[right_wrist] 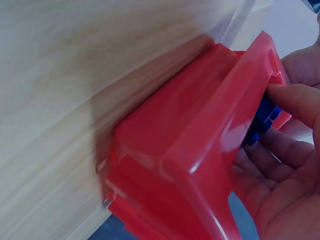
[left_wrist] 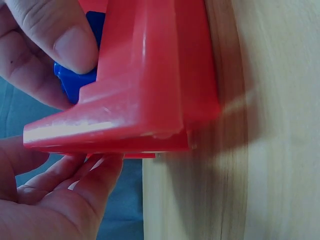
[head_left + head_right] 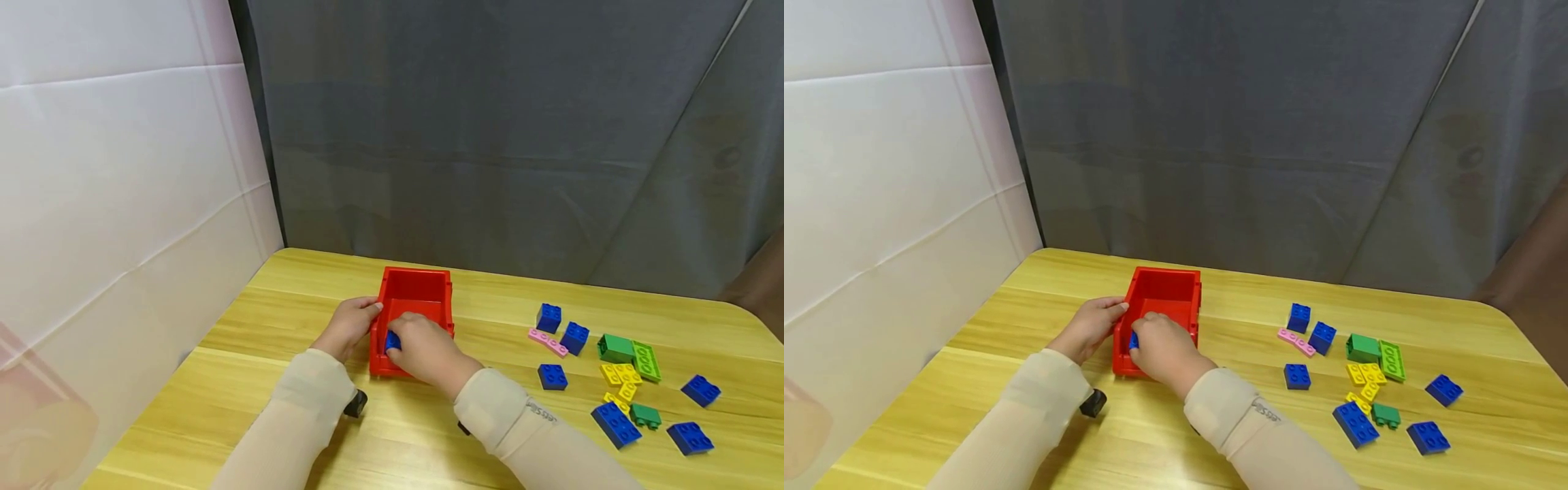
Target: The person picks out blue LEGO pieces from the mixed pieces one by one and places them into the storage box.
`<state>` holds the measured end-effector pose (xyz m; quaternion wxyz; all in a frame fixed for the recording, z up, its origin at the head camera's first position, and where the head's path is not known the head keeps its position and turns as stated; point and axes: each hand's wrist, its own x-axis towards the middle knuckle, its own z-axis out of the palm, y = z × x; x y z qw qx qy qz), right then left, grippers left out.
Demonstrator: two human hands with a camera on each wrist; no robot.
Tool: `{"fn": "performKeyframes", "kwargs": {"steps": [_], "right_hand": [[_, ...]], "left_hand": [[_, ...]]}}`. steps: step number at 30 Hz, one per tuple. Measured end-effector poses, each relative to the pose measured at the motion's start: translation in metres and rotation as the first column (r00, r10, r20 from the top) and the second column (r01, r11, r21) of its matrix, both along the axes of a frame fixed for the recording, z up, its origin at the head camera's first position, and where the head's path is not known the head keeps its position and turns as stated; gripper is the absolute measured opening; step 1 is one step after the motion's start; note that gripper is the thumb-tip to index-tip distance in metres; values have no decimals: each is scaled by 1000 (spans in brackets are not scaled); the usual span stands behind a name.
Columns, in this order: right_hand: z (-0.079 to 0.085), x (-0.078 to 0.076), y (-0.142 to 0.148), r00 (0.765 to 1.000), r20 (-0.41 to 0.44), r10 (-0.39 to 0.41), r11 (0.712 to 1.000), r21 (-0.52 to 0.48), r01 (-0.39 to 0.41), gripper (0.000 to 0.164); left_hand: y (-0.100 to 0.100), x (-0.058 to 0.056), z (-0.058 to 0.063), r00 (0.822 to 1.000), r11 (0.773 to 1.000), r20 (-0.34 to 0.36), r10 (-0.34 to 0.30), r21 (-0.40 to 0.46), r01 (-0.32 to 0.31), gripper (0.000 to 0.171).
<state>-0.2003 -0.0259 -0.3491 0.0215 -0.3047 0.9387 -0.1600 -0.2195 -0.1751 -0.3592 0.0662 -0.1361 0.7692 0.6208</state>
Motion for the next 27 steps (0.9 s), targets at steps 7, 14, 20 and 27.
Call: {"fn": "performKeyframes", "kwargs": {"steps": [7,14,20,27], "right_hand": [[-1,-1,-4,1000,6,11,1000,13,-12,44],[0,-1,-7,1000,-13,25,999,24,-25,39],[0,-3,-9,999,-8,35,999,32,-35,38],[-3,-7,-11,999,25,31,999,9,-32,37]], "left_hand": [[0,1,1,1000,1000,-15,-3,2,3,39],[-1,2,0,1000,1000,-22,-2,5,2,38],[-2,2,0,1000,1000,-12,-2,0,2,38],[-2,1,0,1000,1000,-4,-7,-9,7,39]]}}
